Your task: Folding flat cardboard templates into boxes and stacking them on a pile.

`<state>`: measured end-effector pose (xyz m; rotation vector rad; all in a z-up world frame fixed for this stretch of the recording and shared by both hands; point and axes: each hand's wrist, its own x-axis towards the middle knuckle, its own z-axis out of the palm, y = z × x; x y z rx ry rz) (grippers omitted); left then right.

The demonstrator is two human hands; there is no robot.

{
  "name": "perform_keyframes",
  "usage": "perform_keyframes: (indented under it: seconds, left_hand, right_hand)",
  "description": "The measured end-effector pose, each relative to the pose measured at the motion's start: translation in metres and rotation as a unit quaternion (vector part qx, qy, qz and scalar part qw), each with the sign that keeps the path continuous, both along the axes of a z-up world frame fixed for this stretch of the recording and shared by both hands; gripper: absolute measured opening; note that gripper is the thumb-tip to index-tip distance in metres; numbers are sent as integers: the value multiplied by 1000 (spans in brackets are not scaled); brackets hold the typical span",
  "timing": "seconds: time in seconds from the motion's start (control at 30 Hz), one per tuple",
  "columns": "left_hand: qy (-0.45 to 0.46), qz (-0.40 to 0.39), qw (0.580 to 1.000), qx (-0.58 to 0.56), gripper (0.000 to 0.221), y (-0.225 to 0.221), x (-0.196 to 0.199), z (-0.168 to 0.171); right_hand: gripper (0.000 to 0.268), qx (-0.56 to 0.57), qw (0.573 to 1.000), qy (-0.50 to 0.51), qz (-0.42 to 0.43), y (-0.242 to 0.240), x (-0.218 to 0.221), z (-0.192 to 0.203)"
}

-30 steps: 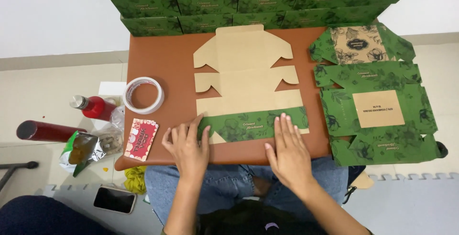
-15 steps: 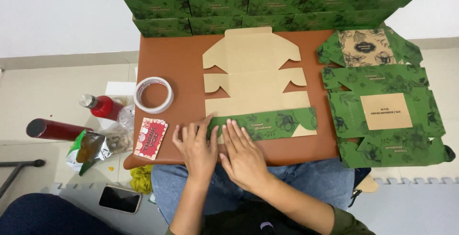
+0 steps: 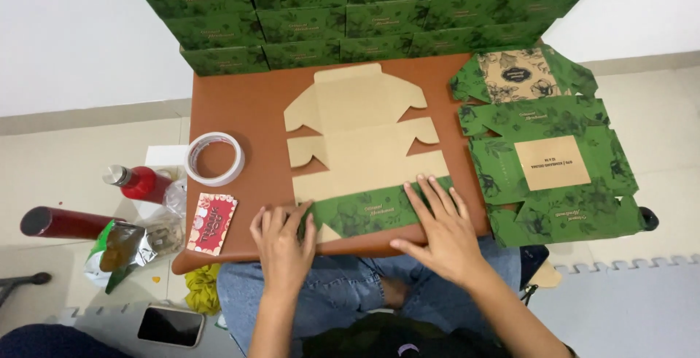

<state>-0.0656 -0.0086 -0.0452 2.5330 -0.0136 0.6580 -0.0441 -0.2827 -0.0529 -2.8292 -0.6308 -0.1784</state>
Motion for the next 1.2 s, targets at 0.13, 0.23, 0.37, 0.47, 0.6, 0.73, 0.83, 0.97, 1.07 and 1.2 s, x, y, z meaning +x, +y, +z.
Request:
perform_keyframes:
  seconds: [0.13, 0.23, 0.37, 0.47, 0.6, 0.73, 0.83, 0.97, 1.07, 1.2]
  left_hand:
    - [30, -60, 998, 18, 52, 18, -33, 2]
    - [90, -125, 983, 102, 93, 34, -50, -9]
    - [44, -117, 990, 59, 59, 45, -54, -11]
    - [30, -100, 992, -72, 46, 42, -40, -9]
    - [-30, -29, 994, -97, 19, 21, -1, -18]
    - [-27, 44, 998, -34, 31, 14, 31, -27]
    - [13, 89, 993, 71, 27, 12, 35, -30]
    - [16, 108, 990, 85, 28, 6, 33, -20]
    - [-2, 106, 991, 77, 27, 4, 33, -19]
    - [-27, 95, 993, 67, 26, 5, 34, -23]
  right_hand:
    - [82, 13, 997, -48, 59, -22, -23, 6]
    - [59, 68, 996, -20, 60, -41, -35, 0]
    - [47, 225, 972, 37, 50, -59, -44, 5]
    - [42, 379, 925, 36, -14, -53, -41, 13]
    - [66, 543, 822, 51, -162, -14, -1, 1]
    - [68, 431, 868, 4, -247, 8, 22, 7]
    - [76, 313, 922, -7, -229, 0, 26, -8]
    - [52, 104, 970, -132, -175, 7, 24, -7]
    - [47, 67, 990, -82, -97, 33, 17, -12]
    - [61, 54, 998, -4, 35, 94, 8, -16]
